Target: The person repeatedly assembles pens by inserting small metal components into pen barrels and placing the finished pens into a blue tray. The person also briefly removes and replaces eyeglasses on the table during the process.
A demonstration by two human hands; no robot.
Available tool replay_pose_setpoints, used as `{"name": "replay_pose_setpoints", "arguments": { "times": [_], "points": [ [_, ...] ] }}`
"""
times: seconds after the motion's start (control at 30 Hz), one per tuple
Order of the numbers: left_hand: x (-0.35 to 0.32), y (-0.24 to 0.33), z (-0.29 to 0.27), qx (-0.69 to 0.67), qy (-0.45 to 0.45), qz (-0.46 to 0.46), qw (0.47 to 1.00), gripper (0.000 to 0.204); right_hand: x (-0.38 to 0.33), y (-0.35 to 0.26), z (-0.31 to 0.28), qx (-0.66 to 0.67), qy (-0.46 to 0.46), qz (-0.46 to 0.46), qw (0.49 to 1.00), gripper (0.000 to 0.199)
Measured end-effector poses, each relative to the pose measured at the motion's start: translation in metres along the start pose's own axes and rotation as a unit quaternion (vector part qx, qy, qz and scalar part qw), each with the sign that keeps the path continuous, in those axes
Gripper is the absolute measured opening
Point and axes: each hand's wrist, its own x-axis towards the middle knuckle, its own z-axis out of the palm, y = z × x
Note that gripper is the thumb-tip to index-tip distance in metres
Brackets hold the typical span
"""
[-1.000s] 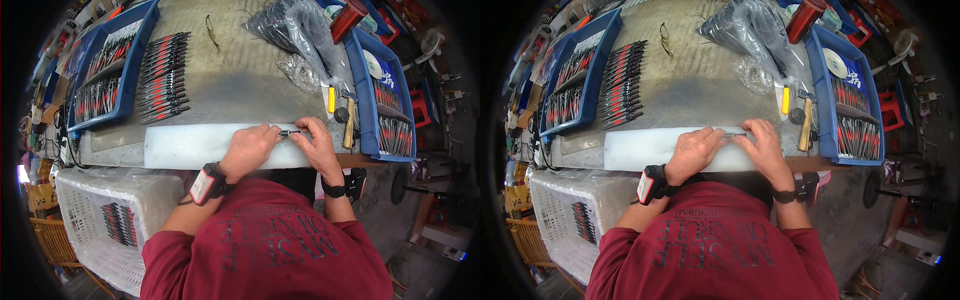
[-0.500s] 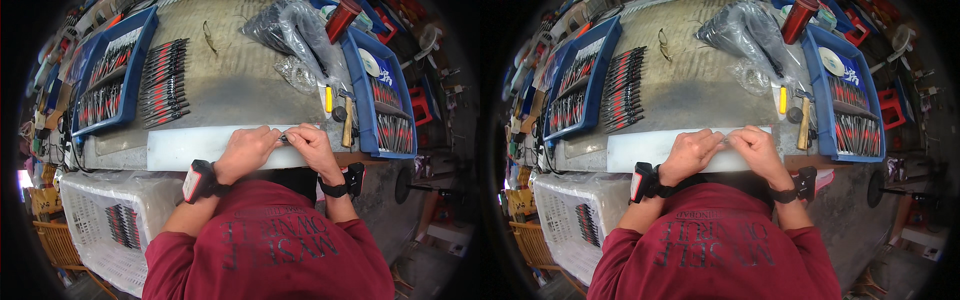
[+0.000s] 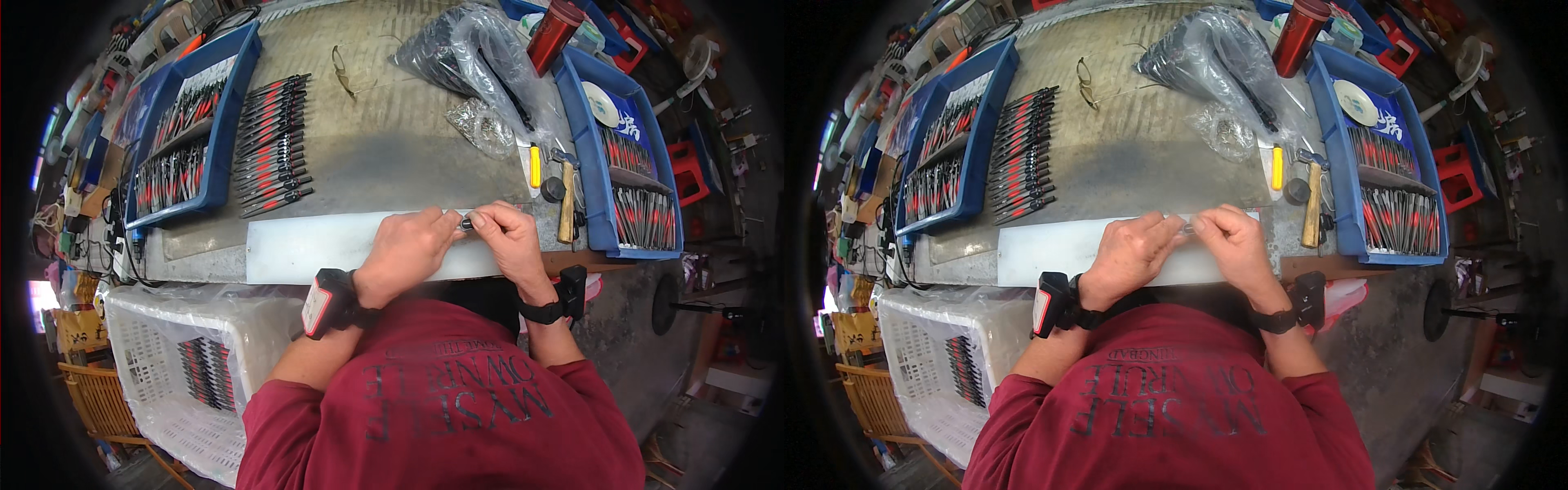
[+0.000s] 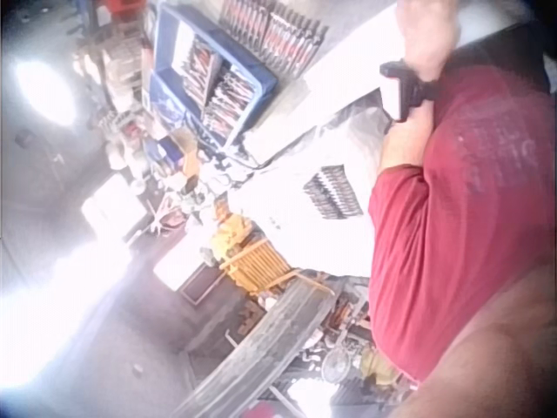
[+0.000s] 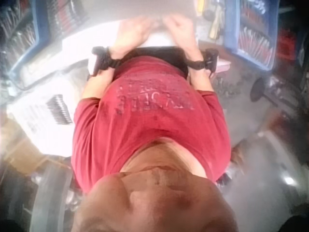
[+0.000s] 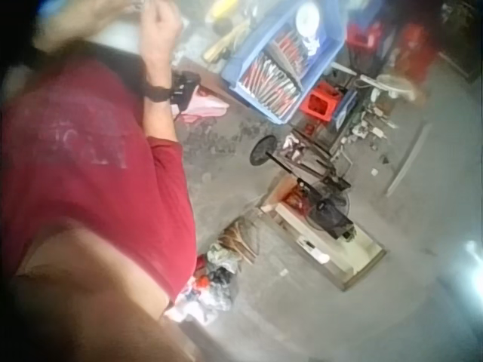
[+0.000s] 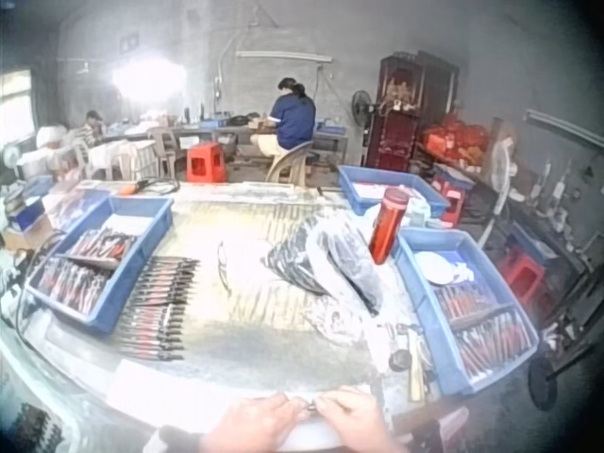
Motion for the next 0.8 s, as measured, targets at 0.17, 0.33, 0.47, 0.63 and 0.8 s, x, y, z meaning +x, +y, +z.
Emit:
{"name": "replay_pose_setpoints", "arguments": {
  "times": [0.17, 0.33, 0.47, 0.63, 0.8],
  "points": [
    [0.004, 0.004, -0.004, 0.019, 0.018, 0.015, 1.0, 0.016, -0.002, -0.005, 0.006, -0.091, 0.072, -0.118, 0.986, 0.01],
    [0.008, 0.015, -0.002, 0.083, 0.04, 0.004, 0.996, 0.013, 0.001, 0.0, 0.008, -0.032, 0.079, -0.041, 0.995, 0.014],
    [0.009, 0.013, -0.003, 0.067, 0.015, 0.0, 0.998, 0.012, 0.003, 0.005, 0.005, 0.055, 0.056, 0.018, 0.997, 0.027],
    [0.006, 0.008, 0.0, 0.047, 0.004, -0.003, 0.999, 0.011, 0.001, 0.007, 0.005, 0.023, 0.05, 0.028, 0.998, 0.018],
    [0.006, 0.0, -0.003, 0.012, -0.015, 0.021, 1.0, 0.013, 0.003, 0.009, 0.004, -0.016, 0.041, -0.059, 0.997, 0.012]
  ]
}}
